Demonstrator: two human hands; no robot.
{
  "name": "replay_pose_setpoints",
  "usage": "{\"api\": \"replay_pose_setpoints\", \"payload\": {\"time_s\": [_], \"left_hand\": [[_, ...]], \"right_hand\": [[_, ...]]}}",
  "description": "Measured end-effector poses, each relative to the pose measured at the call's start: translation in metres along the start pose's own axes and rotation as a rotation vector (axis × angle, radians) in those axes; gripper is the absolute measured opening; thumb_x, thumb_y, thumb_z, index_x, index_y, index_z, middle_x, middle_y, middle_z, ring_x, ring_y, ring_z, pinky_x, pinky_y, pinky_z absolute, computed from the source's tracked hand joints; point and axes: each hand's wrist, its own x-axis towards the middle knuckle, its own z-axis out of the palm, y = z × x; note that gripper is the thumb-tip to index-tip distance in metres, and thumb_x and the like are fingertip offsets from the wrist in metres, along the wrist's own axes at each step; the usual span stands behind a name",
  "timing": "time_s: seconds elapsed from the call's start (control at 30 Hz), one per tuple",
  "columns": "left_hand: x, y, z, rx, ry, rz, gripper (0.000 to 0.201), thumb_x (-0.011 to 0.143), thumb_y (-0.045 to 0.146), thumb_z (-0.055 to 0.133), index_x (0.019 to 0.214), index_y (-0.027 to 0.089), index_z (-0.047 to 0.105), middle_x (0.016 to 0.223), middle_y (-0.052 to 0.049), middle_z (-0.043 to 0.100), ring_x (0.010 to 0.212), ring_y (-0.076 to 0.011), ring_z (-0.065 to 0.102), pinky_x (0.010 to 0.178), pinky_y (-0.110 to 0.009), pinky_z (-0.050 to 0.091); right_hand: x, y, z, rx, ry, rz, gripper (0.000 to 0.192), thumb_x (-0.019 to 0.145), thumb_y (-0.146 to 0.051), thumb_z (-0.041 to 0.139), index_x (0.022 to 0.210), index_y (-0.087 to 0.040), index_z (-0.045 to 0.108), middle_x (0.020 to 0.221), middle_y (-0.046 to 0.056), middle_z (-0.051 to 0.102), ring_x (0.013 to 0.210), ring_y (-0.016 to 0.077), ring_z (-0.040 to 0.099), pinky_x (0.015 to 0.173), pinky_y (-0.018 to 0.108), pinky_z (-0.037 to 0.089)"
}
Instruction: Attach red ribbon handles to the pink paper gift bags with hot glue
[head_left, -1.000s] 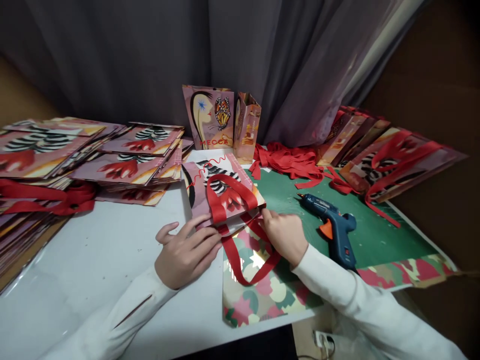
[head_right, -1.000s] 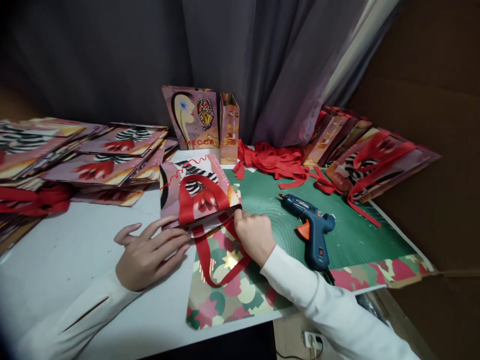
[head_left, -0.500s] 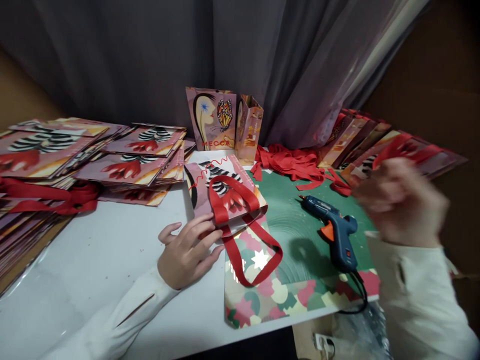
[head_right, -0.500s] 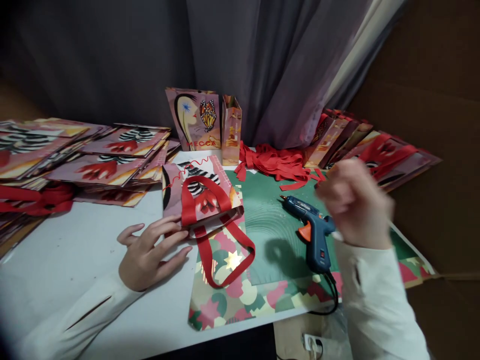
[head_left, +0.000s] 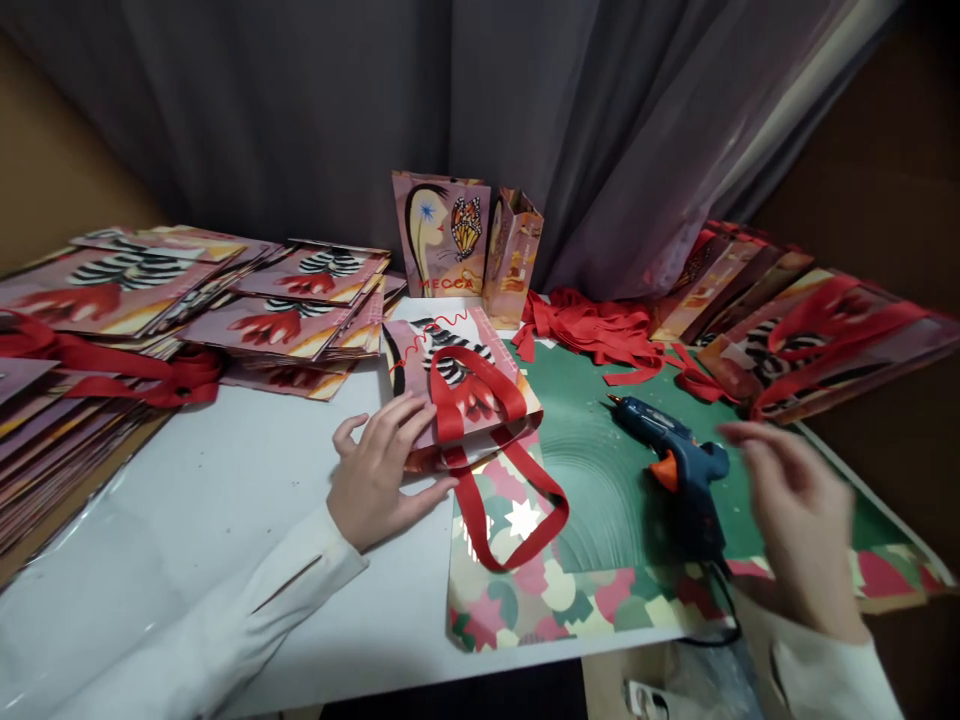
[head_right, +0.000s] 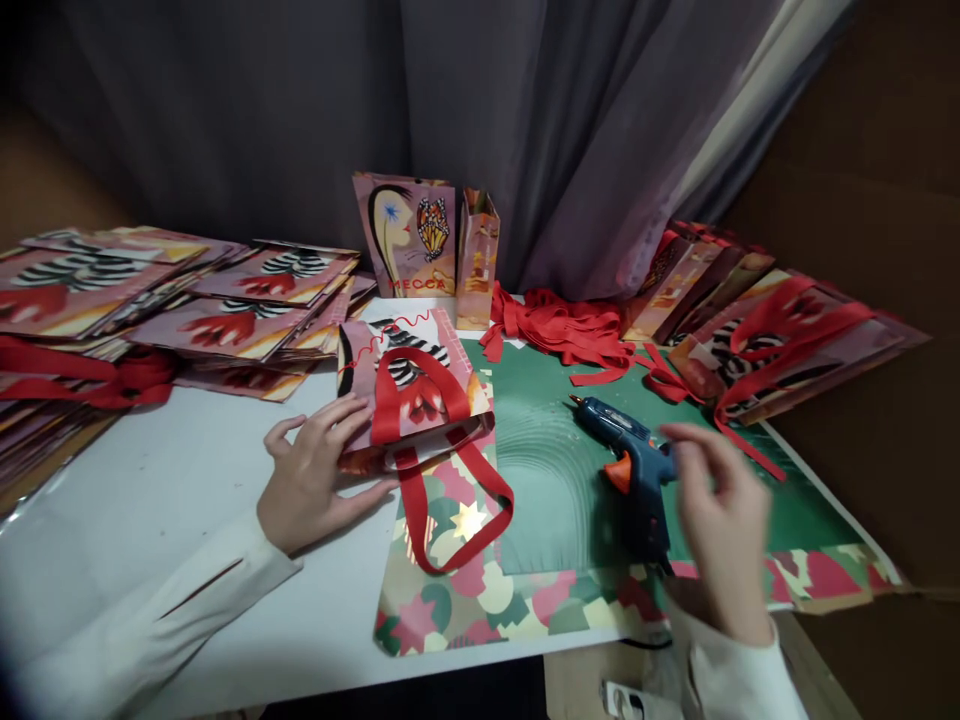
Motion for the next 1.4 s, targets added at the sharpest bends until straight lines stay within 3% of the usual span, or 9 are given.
{"api": "replay_pose_setpoints", "payload": {"time_s": [0.03,0.1,0.23,0.43,0.87,0.97,1.07,1.17,1.4], "left_hand": [[0.000,0.000,0.001,0.003,-0.004,-0.011,0.071,0.079,0.048,0.067,0.138,0.021,0.036,0.131,-0.018,0.057,0.123,-0.0330,0.054,0.102,-0.047,0.024],[0.001,0.001,0.002,0.009,-0.001,-0.028,0.073,0.078,0.049,0.067,0.138,0.020,0.036,0.131,-0.019,0.057,0.124,-0.0332,0.053,0.103,-0.047,0.023],[0.000,0.000,0.005,0.027,0.010,-0.066,0.074,0.078,0.049,0.068,0.138,0.020,0.037,0.130,-0.018,0.058,0.128,-0.0350,0.050,0.102,-0.047,0.024],[0.000,0.000,0.008,0.044,0.009,-0.109,0.069,0.079,0.049,0.067,0.135,0.020,0.039,0.129,-0.017,0.059,0.126,-0.0341,0.052,0.100,-0.046,0.024],[-0.001,0.006,0.014,0.070,-0.028,-0.153,0.060,0.085,0.032,0.061,0.138,0.021,0.034,0.134,-0.018,0.054,0.128,-0.0329,0.049,0.099,-0.046,0.026],[-0.005,0.008,0.013,0.152,0.106,-0.127,0.071,0.081,0.032,0.067,0.140,0.019,0.031,0.134,-0.021,0.050,0.126,-0.0348,0.048,0.096,-0.046,0.032],[-0.011,0.015,0.007,0.201,0.246,0.077,0.062,0.079,0.023,0.069,0.134,0.023,0.040,0.110,-0.011,0.061,0.103,-0.0262,0.059,0.086,-0.037,0.039],[-0.019,0.027,0.001,0.211,0.043,0.297,0.039,0.086,0.012,0.055,0.124,0.021,0.054,0.102,-0.005,0.070,0.096,-0.0193,0.063,0.087,-0.033,0.037],[-0.028,0.035,0.005,0.304,-0.196,0.112,0.037,0.092,0.013,0.044,0.125,0.015,0.060,0.125,-0.009,0.066,0.112,-0.0223,0.060,0.096,-0.039,0.029]], "right_hand": [[-0.013,-0.009,0.009,0.052,-0.194,-0.110,0.029,0.091,-0.041,0.046,0.102,-0.023,0.067,0.109,0.011,0.069,0.103,0.0296,0.065,0.088,0.045,0.051],[-0.035,-0.029,0.027,0.075,-0.459,-0.365,0.026,0.092,-0.035,0.049,0.109,-0.025,0.066,0.123,0.009,0.065,0.114,0.0263,0.061,0.099,0.044,0.048],[-0.069,-0.056,0.066,-0.029,-0.612,-0.577,0.042,0.094,-0.027,0.046,0.136,-0.022,0.052,0.143,0.011,0.052,0.130,0.0258,0.050,0.107,0.048,0.043],[-0.100,-0.064,0.097,-0.043,-0.576,-0.566,0.042,0.095,-0.027,0.045,0.134,-0.013,0.053,0.142,0.016,0.052,0.131,0.0290,0.049,0.107,0.049,0.046],[-0.111,-0.075,0.098,-0.047,-0.542,-0.526,0.043,0.092,-0.022,0.047,0.134,-0.014,0.053,0.140,0.016,0.052,0.127,0.0313,0.050,0.103,0.053,0.047],[-0.106,-0.078,0.093,-0.023,-0.526,-0.555,0.042,0.093,-0.022,0.046,0.133,-0.017,0.054,0.141,0.015,0.052,0.128,0.0300,0.050,0.103,0.053,0.047],[-0.092,-0.078,0.091,-0.050,-0.550,-0.604,0.045,0.092,-0.014,0.040,0.135,-0.014,0.052,0.140,0.015,0.053,0.128,0.0281,0.050,0.106,0.051,0.045],[-0.073,-0.077,0.096,-0.107,-0.587,-0.708,0.056,0.085,-0.004,0.039,0.139,-0.010,0.048,0.145,0.016,0.049,0.134,0.0275,0.046,0.110,0.049,0.041],[-0.046,-0.077,0.114,-0.212,-0.683,-0.878,0.058,0.084,-0.001,0.040,0.142,-0.006,0.044,0.147,0.020,0.045,0.137,0.0274,0.042,0.109,0.047,0.041]]}}
